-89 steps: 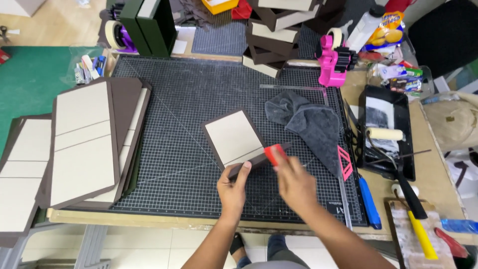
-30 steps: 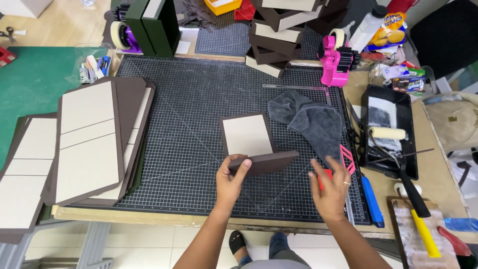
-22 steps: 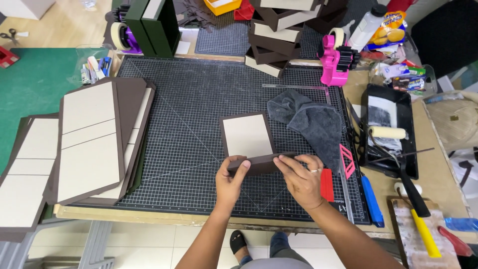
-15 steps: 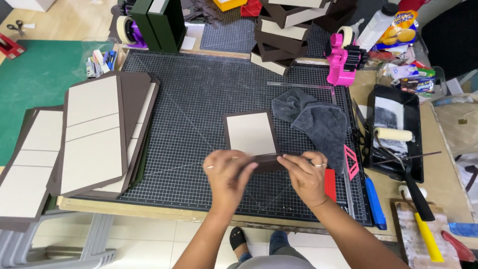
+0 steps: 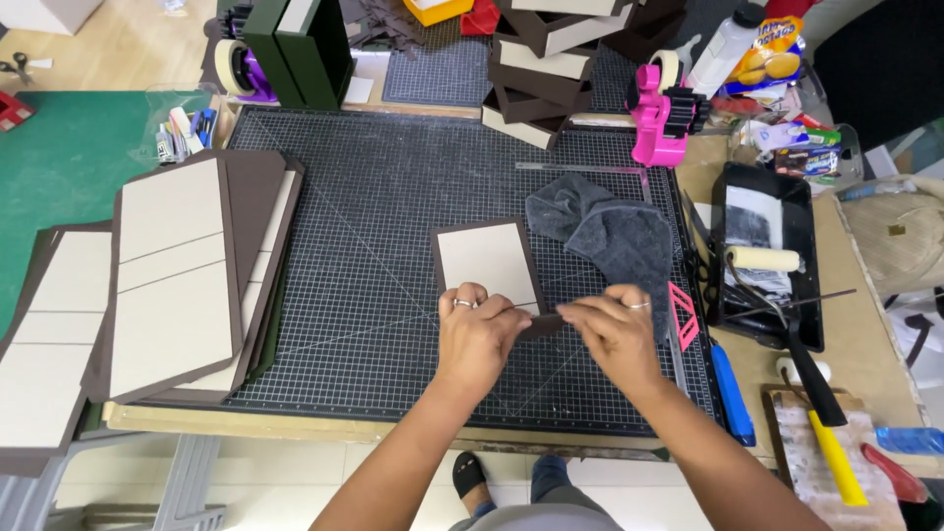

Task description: The person applies glue with a roller to a cardstock paper cover, then uses a red scraper to press the material down and smooth it across the surface.

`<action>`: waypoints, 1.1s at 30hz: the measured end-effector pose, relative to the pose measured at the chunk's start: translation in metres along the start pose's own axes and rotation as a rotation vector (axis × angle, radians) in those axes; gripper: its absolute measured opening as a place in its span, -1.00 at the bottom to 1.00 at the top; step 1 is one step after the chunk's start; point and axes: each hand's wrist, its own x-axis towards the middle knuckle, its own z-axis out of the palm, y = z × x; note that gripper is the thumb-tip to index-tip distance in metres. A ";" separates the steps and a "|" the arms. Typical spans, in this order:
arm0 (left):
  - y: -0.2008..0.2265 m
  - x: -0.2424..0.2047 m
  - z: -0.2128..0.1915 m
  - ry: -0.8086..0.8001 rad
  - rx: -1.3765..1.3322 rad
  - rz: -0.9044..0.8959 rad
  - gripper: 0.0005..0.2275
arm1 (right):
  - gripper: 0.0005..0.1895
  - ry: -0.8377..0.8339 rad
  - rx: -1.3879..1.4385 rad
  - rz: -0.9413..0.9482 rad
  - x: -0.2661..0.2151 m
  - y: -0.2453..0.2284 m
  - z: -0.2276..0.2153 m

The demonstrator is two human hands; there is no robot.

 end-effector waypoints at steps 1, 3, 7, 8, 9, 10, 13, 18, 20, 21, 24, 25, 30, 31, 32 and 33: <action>-0.001 0.002 0.002 0.007 0.003 0.002 -0.87 | -0.79 0.003 0.000 -0.007 0.002 0.004 -0.003; -0.001 -0.004 0.001 -0.073 -0.013 -0.017 -0.85 | -0.77 -0.133 0.066 0.054 -0.002 0.007 -0.009; -0.008 -0.005 0.012 -0.102 0.032 -0.019 -0.83 | -0.91 -0.161 0.120 0.056 0.006 0.020 -0.001; -0.010 -0.004 0.014 -0.127 0.045 -0.017 -0.83 | -0.91 -0.163 0.171 0.083 0.008 0.021 -0.001; -0.010 -0.009 0.015 -0.162 0.056 -0.024 -0.83 | -0.90 -0.173 0.226 0.120 0.005 0.018 -0.002; -0.010 -0.009 0.016 -0.162 0.056 -0.026 -0.83 | -0.90 -0.175 0.227 0.120 0.004 0.019 -0.005; -0.014 -0.007 0.017 -0.188 0.062 -0.036 -0.81 | -0.84 -0.167 0.270 0.157 -0.001 0.025 -0.007; -0.024 -0.008 0.014 -0.308 0.057 -0.019 -0.80 | -0.90 -0.145 0.303 0.248 -0.006 0.033 0.000; -0.026 -0.002 -0.010 -0.358 0.077 -0.027 -0.81 | -0.91 -0.156 0.325 0.265 -0.004 0.034 0.000; -0.026 0.001 -0.021 -0.409 0.094 -0.039 -0.81 | -0.91 -0.171 0.347 0.283 -0.004 0.034 -0.002; -0.036 0.005 -0.044 -0.510 -0.051 -0.172 -0.80 | -0.90 -0.218 0.385 0.303 0.000 0.035 -0.004; -0.037 0.007 -0.046 -0.510 -0.051 -0.175 -0.80 | -0.90 -0.221 0.387 0.302 -0.001 0.036 -0.003; -0.040 0.023 -0.054 -0.780 -0.157 -0.345 -0.74 | -0.88 -0.262 0.374 0.289 0.002 0.038 -0.003; -0.039 0.025 -0.058 -0.779 -0.156 -0.345 -0.74 | -0.88 -0.261 0.374 0.287 0.001 0.037 -0.003; -0.039 0.027 -0.061 -0.813 -0.167 -0.360 -0.70 | -0.88 -0.261 0.365 0.278 0.001 0.037 -0.002; -0.039 0.029 -0.063 -0.844 -0.178 -0.374 -0.67 | -0.87 -0.260 0.356 0.266 0.002 0.037 -0.002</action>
